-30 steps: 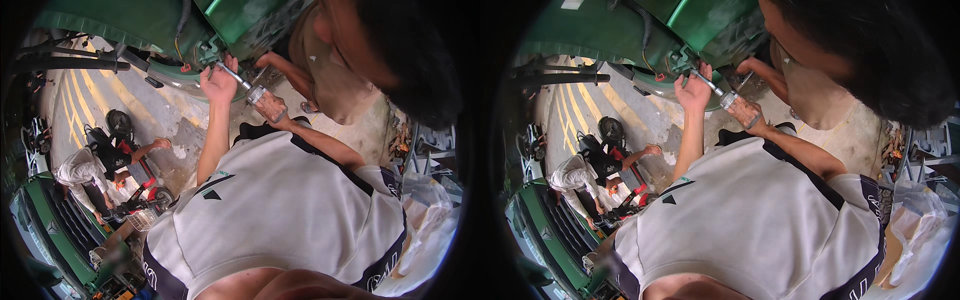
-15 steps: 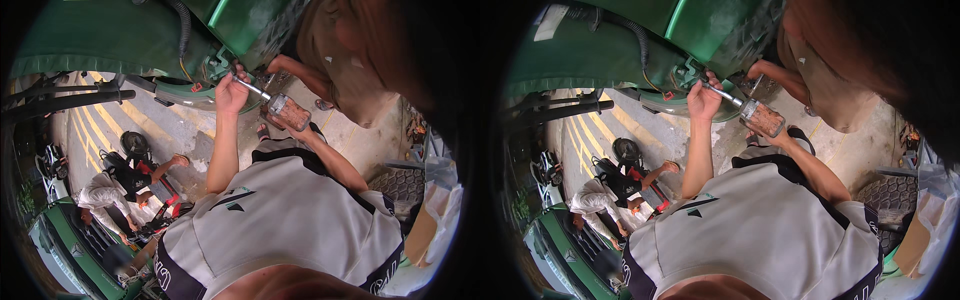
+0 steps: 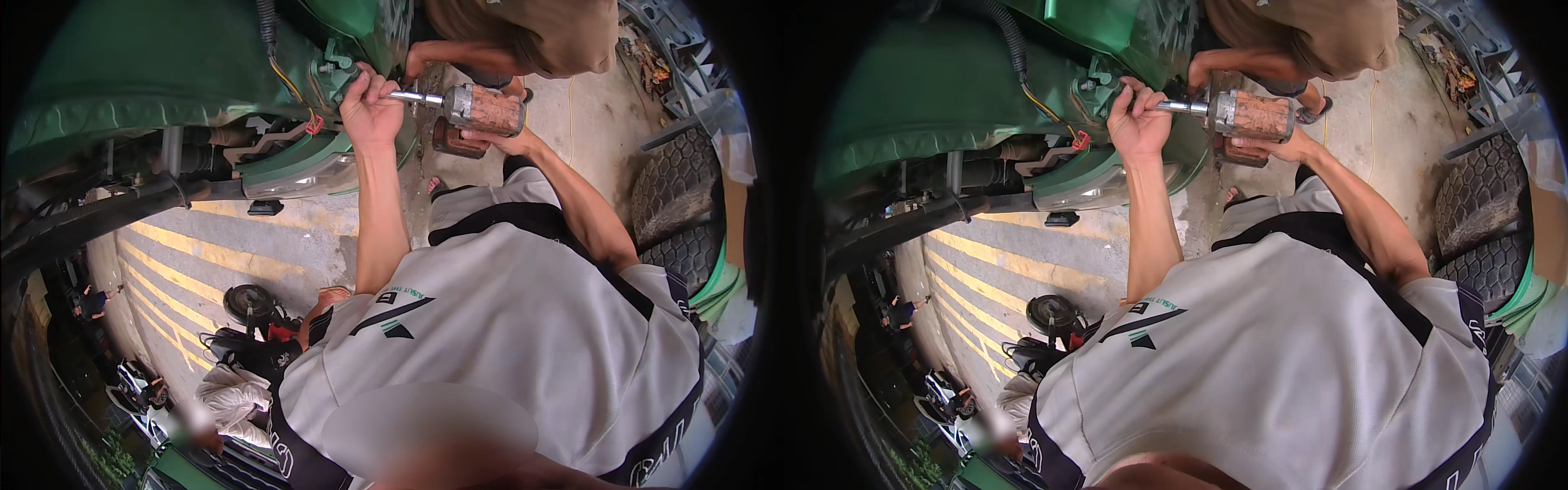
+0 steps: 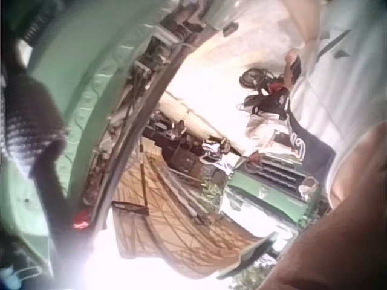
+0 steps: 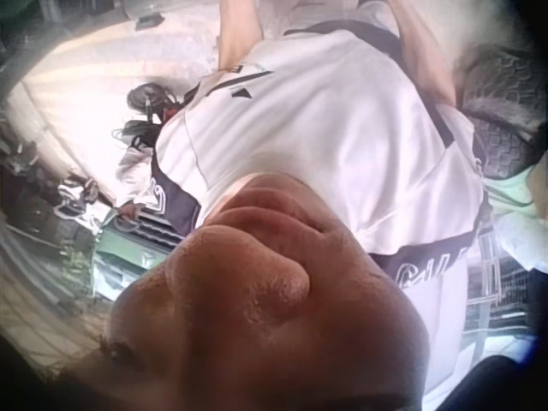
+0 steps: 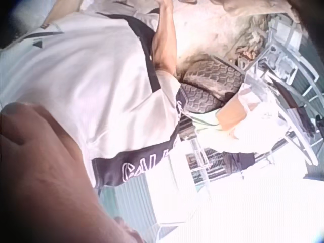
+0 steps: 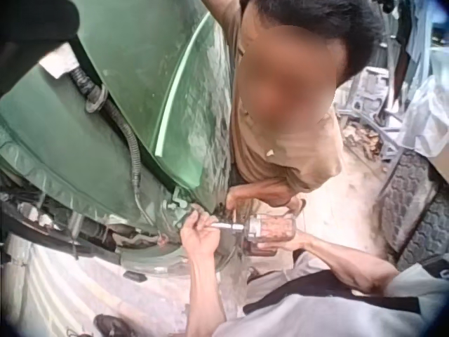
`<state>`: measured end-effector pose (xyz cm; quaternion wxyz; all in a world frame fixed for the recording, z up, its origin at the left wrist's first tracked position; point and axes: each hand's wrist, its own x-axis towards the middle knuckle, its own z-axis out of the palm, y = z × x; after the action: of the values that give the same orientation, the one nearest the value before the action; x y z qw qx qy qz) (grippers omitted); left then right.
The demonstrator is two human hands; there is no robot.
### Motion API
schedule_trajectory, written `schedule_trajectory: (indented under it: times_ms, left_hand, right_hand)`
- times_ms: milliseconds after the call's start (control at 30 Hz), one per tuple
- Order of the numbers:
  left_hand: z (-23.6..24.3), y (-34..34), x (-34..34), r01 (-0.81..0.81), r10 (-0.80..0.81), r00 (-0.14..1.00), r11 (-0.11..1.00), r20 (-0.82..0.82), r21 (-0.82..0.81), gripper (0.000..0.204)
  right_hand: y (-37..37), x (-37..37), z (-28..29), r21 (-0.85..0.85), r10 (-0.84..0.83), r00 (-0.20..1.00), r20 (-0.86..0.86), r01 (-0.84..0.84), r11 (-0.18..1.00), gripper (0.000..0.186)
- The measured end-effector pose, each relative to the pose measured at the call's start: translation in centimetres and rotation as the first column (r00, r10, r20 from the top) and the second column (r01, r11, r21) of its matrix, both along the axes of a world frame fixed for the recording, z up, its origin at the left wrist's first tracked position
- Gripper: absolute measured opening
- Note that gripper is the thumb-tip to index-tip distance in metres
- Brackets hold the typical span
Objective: The person works on the exterior body of a green truck cab, using a screwdriver and a power impact wrench to remove and secure bolts on the front panel and hinge area while another person assists.
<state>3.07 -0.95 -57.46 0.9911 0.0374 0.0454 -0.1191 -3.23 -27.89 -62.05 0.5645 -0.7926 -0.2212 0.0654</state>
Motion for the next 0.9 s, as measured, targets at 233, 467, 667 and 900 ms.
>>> schedule_trajectory:
  times_ms: [233,467,667,900]
  left_hand:
    - [0.8,0.1,-0.7,0.014,-0.013,0.997,1.0,-0.072,0.008,0.021]
    - [1.0,0.5,-1.5,-0.017,0.022,0.992,0.999,-0.126,0.046,0.024]
    - [1.0,0.4,-2.8,-0.109,0.116,0.982,0.993,-0.152,0.05,0.032]
    - [-0.7,0.1,-3.7,-0.138,0.138,0.989,0.99,-0.06,0.007,0.043]
  right_hand:
    - [0.6,-1.5,0.8,0.013,-0.052,0.998,-0.03,0.052,0.999,0.039]
    - [-0.1,0.5,0.6,-0.125,0.17,0.945,0.28,-0.139,0.982,0.034]
    - [-1.3,1.1,-1.9,-0.328,0.304,0.831,0.465,-0.158,0.931,0.03]
    - [-2.3,2.7,-3.2,-0.552,0.493,0.733,0.468,-0.192,0.811,0.037]
